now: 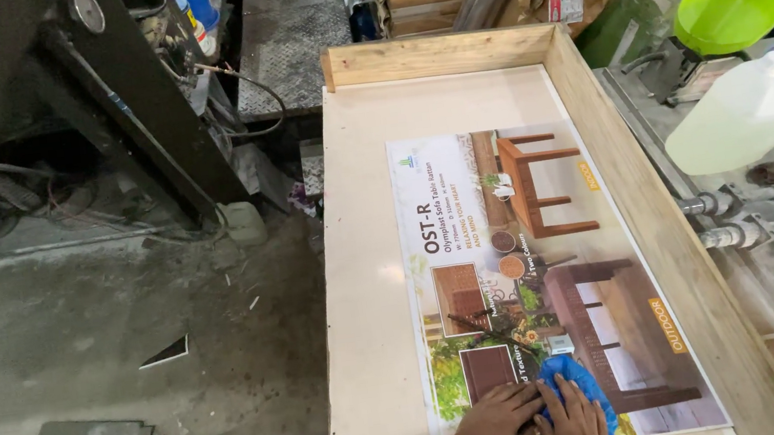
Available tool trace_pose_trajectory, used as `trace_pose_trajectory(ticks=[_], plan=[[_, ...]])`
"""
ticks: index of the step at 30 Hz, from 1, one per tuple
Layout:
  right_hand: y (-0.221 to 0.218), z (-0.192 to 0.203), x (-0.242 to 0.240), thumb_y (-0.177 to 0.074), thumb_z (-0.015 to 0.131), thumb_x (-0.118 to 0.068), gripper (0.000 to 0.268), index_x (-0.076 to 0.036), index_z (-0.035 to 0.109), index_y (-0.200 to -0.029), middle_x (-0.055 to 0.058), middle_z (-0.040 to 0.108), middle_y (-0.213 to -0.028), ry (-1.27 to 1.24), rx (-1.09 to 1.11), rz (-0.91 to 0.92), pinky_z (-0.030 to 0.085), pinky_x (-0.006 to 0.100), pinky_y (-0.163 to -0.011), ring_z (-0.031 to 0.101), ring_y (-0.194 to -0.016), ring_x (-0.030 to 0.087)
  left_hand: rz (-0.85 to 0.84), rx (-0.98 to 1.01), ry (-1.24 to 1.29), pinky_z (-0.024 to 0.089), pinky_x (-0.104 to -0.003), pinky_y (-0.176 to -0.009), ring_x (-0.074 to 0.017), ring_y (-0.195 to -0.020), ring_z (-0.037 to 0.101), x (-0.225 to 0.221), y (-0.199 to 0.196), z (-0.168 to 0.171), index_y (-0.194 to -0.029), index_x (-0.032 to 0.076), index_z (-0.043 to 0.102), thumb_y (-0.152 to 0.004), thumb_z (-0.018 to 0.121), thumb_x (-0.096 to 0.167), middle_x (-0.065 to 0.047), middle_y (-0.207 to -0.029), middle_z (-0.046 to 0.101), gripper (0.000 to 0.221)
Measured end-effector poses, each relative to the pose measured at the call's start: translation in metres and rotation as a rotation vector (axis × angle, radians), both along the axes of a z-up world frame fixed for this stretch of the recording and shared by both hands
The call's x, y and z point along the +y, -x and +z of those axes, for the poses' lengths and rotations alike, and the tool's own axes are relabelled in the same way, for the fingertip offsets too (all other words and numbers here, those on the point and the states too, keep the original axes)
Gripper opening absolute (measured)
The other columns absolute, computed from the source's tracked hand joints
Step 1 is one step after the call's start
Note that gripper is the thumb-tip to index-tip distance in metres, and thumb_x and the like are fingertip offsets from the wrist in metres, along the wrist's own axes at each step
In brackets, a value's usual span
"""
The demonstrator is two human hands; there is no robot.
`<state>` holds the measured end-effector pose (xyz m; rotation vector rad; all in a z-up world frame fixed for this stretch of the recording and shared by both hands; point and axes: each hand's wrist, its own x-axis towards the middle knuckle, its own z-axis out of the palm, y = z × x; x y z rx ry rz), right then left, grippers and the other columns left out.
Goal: Cleaning a table surface covered with a poster using a blue cloth in a print shop environment.
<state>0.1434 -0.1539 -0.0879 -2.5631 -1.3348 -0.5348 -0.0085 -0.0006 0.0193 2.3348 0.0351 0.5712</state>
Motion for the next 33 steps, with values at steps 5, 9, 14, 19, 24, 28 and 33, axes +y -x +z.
trace_pose_trajectory(ticks=[5, 9, 14, 19, 24, 28, 33], plan=[[0.002, 0.01, 0.0, -0.083, 0.064, -0.048, 0.07, -0.036, 0.053, -0.151, -0.004, 0.05, -0.163, 0.035, 0.02, 0.02, 0.037, 0.049, -0.124, 0.051, -0.148, 0.022, 0.001, 0.008, -0.017, 0.036, -0.049, -0.117, -0.0412, -0.137, 0.052, 0.001, 0.001, 0.008, -0.144, -0.005, 0.058, -0.106, 0.049, 0.029, -0.025, -0.15, 0.058, 0.052], [0.002, 0.012, 0.0, -0.083, 0.064, -0.048, 0.073, -0.035, 0.05, -0.153, -0.001, 0.051, -0.162, 0.065, 0.067, 0.023, 0.034, 0.05, -0.124, 0.05, -0.148, 0.022, 0.007, -0.017, -0.046, 0.037, -0.047, -0.116, -0.0389, -0.136, 0.052, 0.001, 0.002, 0.013, -0.148, -0.005, 0.054, -0.105, 0.05, 0.027, -0.024, -0.152, 0.055, 0.053], [0.003, 0.015, 0.0, -0.082, 0.064, -0.047, 0.076, -0.037, 0.048, -0.155, -0.003, 0.047, -0.164, 0.089, 0.111, 0.008, 0.035, 0.051, -0.124, 0.048, -0.15, 0.023, -0.009, 0.026, -0.009, 0.035, -0.049, -0.118, -0.0387, -0.139, 0.05, 0.001, 0.002, 0.016, -0.147, -0.003, 0.055, -0.105, 0.05, 0.025, -0.022, -0.153, 0.055, 0.051], [0.006, 0.025, 0.001, -0.082, 0.065, -0.045, 0.074, -0.035, 0.049, -0.153, -0.003, 0.048, -0.163, 0.073, 0.141, 0.016, 0.036, 0.052, -0.123, 0.047, -0.15, 0.022, -0.002, 0.008, 0.005, 0.037, -0.049, -0.118, -0.0394, -0.139, 0.052, 0.0, 0.001, 0.016, -0.142, -0.004, 0.058, -0.101, 0.057, 0.021, -0.022, -0.149, 0.058, 0.048], [0.01, 0.033, 0.002, -0.084, 0.064, -0.044, 0.073, -0.037, 0.046, -0.154, -0.005, 0.044, -0.165, 0.129, 0.163, -0.012, 0.031, 0.05, -0.126, 0.041, -0.154, 0.021, -0.013, 0.068, -0.032, 0.035, -0.048, -0.118, -0.0389, -0.141, 0.049, 0.0, -0.003, 0.005, -0.147, -0.003, 0.054, -0.103, 0.053, 0.025, -0.021, -0.153, 0.054, 0.053], [0.018, 0.054, 0.006, -0.084, 0.065, -0.043, 0.071, -0.038, 0.048, -0.153, -0.007, 0.046, -0.162, 0.102, 0.186, -0.028, 0.03, 0.051, -0.127, 0.042, -0.153, 0.02, -0.002, 0.032, -0.047, 0.036, -0.047, -0.118, -0.036, -0.139, 0.051, 0.0, -0.003, 0.009, -0.143, -0.003, 0.058, -0.102, 0.056, 0.022, -0.019, -0.148, 0.058, 0.048], [0.02, 0.064, 0.006, -0.09, 0.06, -0.043, 0.067, -0.031, 0.048, -0.154, 0.0, 0.046, -0.162, 0.094, 0.212, 0.037, 0.029, 0.05, -0.125, 0.044, -0.148, 0.025, 0.005, 0.067, -0.011, 0.036, -0.048, -0.118, -0.039, -0.138, 0.05, 0.0, -0.006, -0.005, -0.144, -0.001, 0.057, -0.097, 0.059, 0.021, -0.02, -0.152, 0.056, 0.052]])
